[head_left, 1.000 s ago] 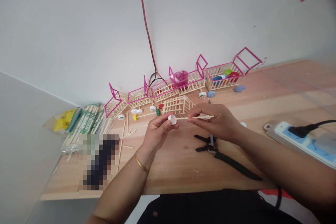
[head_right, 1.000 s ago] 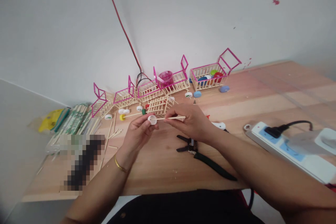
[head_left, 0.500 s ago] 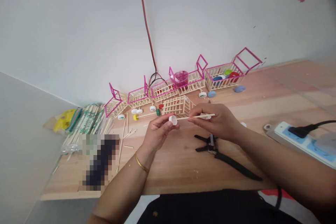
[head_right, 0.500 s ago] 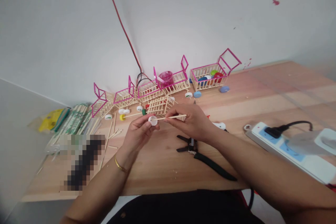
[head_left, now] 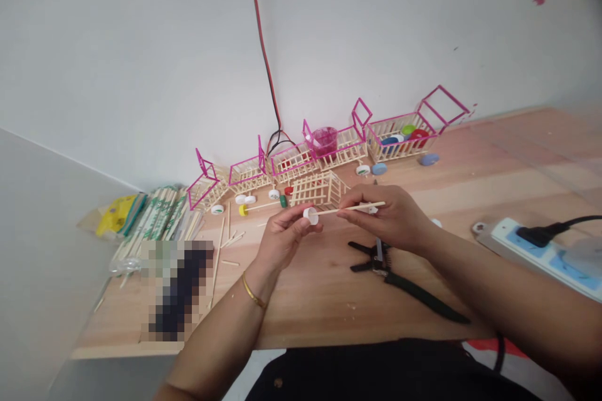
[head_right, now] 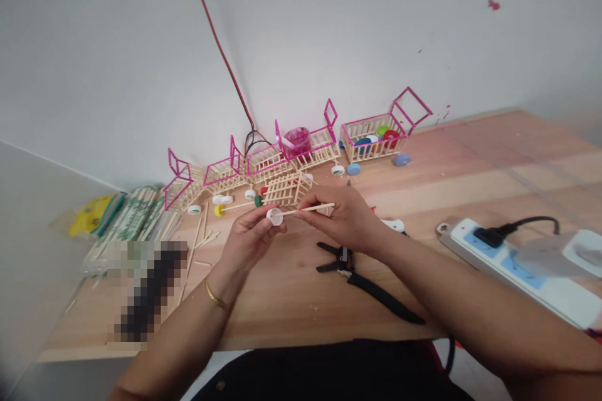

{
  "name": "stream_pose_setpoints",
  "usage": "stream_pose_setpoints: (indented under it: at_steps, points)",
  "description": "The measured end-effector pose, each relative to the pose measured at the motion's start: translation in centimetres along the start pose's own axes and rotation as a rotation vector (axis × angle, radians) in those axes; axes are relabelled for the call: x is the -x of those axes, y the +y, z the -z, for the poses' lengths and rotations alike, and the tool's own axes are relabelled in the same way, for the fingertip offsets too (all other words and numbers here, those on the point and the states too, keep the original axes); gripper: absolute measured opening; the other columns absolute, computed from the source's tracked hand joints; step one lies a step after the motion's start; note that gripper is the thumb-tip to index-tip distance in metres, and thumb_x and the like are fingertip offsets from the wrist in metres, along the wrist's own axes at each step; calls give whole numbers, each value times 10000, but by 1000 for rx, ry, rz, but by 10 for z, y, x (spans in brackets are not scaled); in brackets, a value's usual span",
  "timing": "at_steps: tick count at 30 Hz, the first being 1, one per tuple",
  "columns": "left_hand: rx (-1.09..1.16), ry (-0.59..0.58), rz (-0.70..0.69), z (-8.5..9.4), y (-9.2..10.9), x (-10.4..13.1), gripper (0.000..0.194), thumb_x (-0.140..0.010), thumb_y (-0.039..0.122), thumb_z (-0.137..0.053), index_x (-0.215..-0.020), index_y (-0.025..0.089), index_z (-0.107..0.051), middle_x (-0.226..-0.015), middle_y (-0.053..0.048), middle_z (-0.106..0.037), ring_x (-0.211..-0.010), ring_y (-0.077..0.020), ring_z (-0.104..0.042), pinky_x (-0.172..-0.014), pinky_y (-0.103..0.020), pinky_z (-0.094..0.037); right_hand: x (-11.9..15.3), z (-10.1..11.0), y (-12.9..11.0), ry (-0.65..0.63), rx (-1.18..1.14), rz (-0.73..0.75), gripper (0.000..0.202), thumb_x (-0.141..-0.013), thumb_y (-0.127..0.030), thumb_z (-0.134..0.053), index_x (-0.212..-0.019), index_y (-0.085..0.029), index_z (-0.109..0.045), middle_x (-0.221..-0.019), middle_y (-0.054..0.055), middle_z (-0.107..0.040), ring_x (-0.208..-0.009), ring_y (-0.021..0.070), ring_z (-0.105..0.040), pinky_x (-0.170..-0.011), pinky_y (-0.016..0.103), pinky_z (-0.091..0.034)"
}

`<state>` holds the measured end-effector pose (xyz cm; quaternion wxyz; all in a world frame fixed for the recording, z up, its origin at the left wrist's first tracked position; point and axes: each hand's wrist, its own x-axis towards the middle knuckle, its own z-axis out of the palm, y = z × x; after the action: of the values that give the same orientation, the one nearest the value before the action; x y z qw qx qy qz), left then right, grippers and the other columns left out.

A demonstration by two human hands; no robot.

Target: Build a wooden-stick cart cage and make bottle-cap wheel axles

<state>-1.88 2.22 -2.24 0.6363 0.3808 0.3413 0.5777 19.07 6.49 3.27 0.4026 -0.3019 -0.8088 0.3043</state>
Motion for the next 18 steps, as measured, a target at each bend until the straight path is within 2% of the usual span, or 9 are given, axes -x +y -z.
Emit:
stream_pose_setpoints:
  at_steps: [18]
  points:
    - [-13, 23, 25, 0, -2, 0, 332, -676, 246, -784, -1000, 207, -717, -909, -37, -712, -707, -149, -668, -737, -323, -540, 0, -1, -1, 6, 9, -35, 136, -825, -292, -614, -746, -184, -634, -682, 14, -666, -596, 122, -576, -548, 231, -424]
